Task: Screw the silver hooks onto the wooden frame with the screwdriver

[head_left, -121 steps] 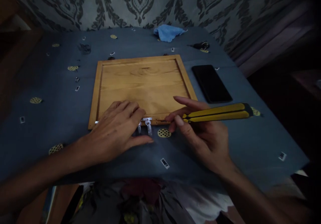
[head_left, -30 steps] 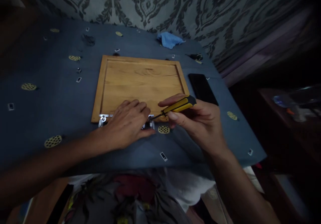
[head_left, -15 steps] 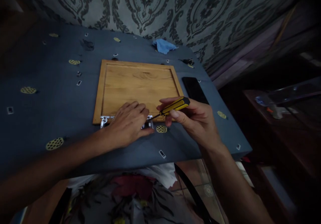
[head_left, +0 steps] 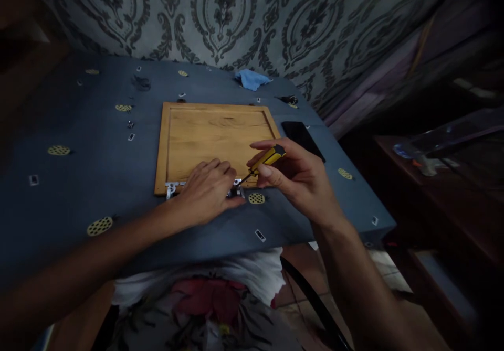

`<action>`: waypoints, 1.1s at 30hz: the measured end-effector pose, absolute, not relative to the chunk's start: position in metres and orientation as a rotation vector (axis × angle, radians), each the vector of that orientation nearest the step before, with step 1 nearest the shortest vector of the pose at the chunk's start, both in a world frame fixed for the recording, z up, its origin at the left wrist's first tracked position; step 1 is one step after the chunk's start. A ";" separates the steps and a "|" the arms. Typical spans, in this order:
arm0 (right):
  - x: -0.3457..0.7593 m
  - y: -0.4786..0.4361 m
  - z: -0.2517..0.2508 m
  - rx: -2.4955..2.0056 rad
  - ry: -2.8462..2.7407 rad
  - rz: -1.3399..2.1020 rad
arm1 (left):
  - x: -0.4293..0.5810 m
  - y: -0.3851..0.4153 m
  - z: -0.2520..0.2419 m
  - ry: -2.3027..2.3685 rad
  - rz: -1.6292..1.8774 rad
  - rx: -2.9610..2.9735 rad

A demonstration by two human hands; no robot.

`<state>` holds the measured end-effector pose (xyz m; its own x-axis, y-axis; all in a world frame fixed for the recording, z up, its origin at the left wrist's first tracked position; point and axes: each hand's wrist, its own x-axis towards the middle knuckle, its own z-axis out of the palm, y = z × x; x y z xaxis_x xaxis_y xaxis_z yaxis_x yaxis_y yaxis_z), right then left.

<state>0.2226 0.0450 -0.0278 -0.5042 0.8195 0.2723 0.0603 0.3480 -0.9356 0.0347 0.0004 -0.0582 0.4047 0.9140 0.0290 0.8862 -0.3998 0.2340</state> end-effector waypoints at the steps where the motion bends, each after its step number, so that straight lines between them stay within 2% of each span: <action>1: 0.225 0.046 -0.027 -0.772 -1.845 1.249 | 0.035 0.000 -0.058 1.607 0.228 2.480; 14: 0.205 0.044 -0.042 -0.867 -1.619 1.057 | 0.035 0.000 -0.059 1.619 0.227 2.496; 25: 0.229 0.049 -0.018 -0.809 -1.943 1.264 | 0.036 -0.001 -0.052 1.592 0.179 2.437; 27: 0.232 0.049 -0.018 -0.799 -1.996 1.181 | 0.037 -0.001 -0.052 1.591 0.182 2.431; 33: 0.213 0.045 -0.033 -0.919 -2.027 0.594 | 0.037 0.000 -0.054 1.592 0.208 2.430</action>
<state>0.2126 0.0453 -0.0325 -0.4032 0.7775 0.4827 0.3944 0.6236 -0.6750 0.0372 -0.0002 -0.0539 0.4004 0.9163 -0.0065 0.8839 -0.3844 0.2664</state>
